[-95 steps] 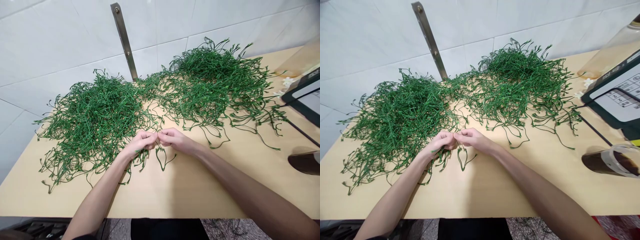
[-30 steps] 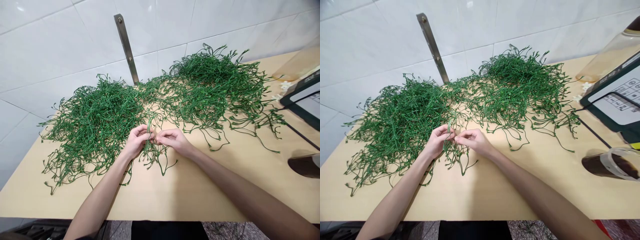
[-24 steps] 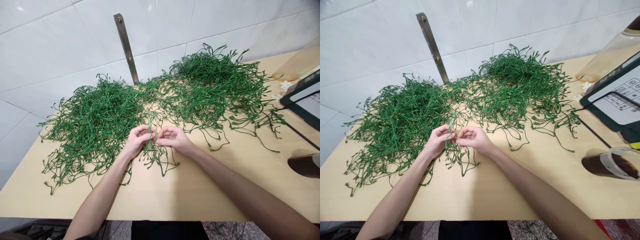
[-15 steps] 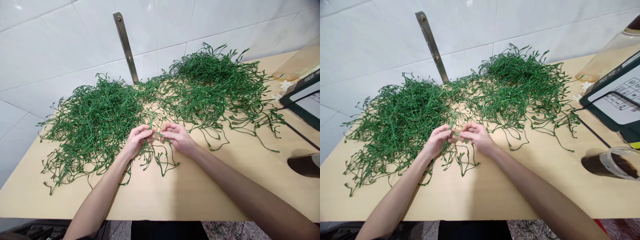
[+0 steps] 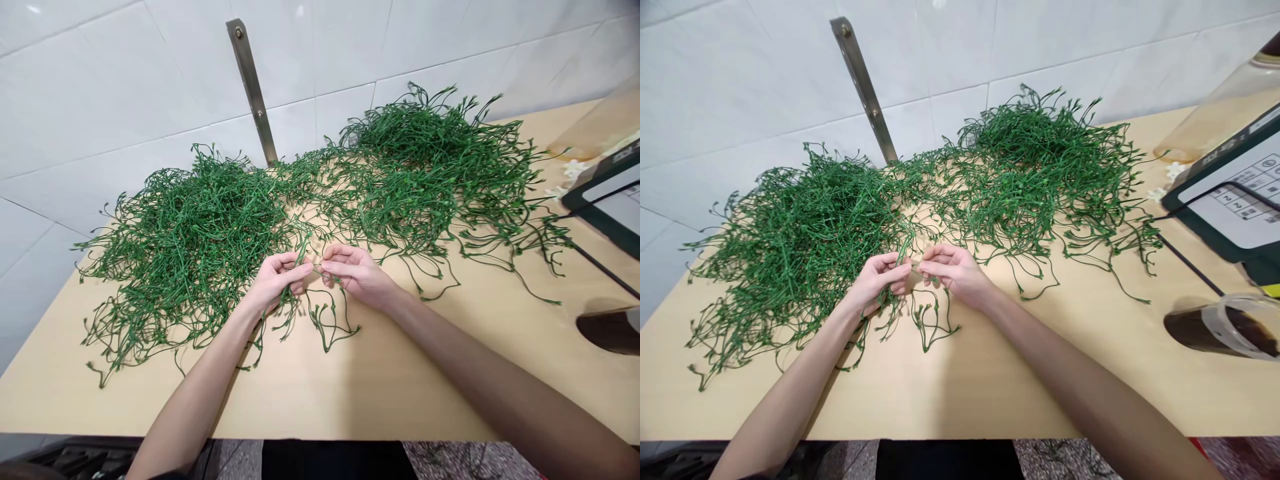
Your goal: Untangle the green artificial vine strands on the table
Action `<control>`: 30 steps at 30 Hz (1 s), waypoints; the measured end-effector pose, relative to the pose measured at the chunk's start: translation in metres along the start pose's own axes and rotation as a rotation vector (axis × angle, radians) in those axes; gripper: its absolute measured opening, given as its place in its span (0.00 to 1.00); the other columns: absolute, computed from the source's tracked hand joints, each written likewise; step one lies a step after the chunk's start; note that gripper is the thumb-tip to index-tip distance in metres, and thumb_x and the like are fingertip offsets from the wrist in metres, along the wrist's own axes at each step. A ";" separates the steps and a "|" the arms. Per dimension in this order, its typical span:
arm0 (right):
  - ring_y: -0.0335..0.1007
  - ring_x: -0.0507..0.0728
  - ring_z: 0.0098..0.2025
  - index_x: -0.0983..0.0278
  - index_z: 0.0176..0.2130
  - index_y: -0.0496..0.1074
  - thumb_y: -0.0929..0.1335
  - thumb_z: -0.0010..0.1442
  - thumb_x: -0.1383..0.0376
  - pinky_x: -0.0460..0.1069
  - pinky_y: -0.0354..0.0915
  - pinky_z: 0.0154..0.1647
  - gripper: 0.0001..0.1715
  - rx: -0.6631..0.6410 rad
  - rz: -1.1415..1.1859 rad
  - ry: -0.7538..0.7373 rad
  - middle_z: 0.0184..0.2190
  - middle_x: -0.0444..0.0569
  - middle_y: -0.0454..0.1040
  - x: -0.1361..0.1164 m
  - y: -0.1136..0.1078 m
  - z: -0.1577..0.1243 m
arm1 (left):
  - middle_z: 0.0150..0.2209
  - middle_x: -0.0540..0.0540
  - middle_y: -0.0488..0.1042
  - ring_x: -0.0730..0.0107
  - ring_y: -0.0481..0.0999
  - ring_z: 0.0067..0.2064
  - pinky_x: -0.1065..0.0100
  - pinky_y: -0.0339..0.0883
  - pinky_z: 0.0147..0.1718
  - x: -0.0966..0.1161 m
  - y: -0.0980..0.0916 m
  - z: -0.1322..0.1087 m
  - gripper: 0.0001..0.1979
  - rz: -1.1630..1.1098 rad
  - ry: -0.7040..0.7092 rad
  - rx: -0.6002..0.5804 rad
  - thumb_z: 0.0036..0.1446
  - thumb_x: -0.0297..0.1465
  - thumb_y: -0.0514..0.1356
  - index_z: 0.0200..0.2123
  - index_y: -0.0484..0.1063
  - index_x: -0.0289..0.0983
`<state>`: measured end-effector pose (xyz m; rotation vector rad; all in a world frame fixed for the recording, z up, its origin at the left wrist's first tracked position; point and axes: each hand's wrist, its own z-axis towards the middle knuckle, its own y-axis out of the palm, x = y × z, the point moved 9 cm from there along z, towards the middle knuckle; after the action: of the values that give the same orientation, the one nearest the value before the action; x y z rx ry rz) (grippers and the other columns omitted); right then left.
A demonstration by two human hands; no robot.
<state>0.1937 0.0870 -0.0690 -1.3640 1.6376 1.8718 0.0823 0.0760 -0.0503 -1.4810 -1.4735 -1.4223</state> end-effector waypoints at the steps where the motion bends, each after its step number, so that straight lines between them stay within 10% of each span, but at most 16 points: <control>1: 0.71 0.50 0.23 0.66 0.29 0.73 0.79 0.42 0.63 0.45 0.65 0.24 0.17 -0.018 0.010 0.016 0.24 0.44 0.77 0.001 0.001 0.000 | 0.18 0.54 0.66 0.85 0.60 0.17 0.76 0.54 0.17 0.000 -0.002 0.000 0.18 0.015 0.001 0.018 0.38 0.35 0.74 0.26 0.72 0.30; 21: 0.76 0.51 0.27 0.68 0.32 0.79 0.77 0.50 0.59 0.45 0.72 0.29 0.14 -0.302 -0.103 0.167 0.28 0.50 0.80 0.015 0.021 -0.008 | 0.21 0.51 0.70 0.83 0.63 0.19 0.78 0.53 0.17 -0.010 0.007 0.001 0.17 0.125 -0.024 -0.142 0.43 0.37 0.72 0.29 0.72 0.31; 30: 0.66 0.46 0.23 0.70 0.33 0.76 0.75 0.53 0.60 0.42 0.60 0.23 0.14 -0.292 -0.161 0.212 0.24 0.47 0.75 0.015 0.019 -0.011 | 0.20 0.50 0.72 0.79 0.69 0.18 0.76 0.62 0.17 -0.010 0.009 -0.001 0.23 0.203 -0.113 -0.192 0.44 0.45 0.70 0.26 0.68 0.32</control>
<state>0.1768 0.0664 -0.0678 -1.8103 1.3313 1.9842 0.0926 0.0699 -0.0570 -1.8007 -1.2372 -1.4064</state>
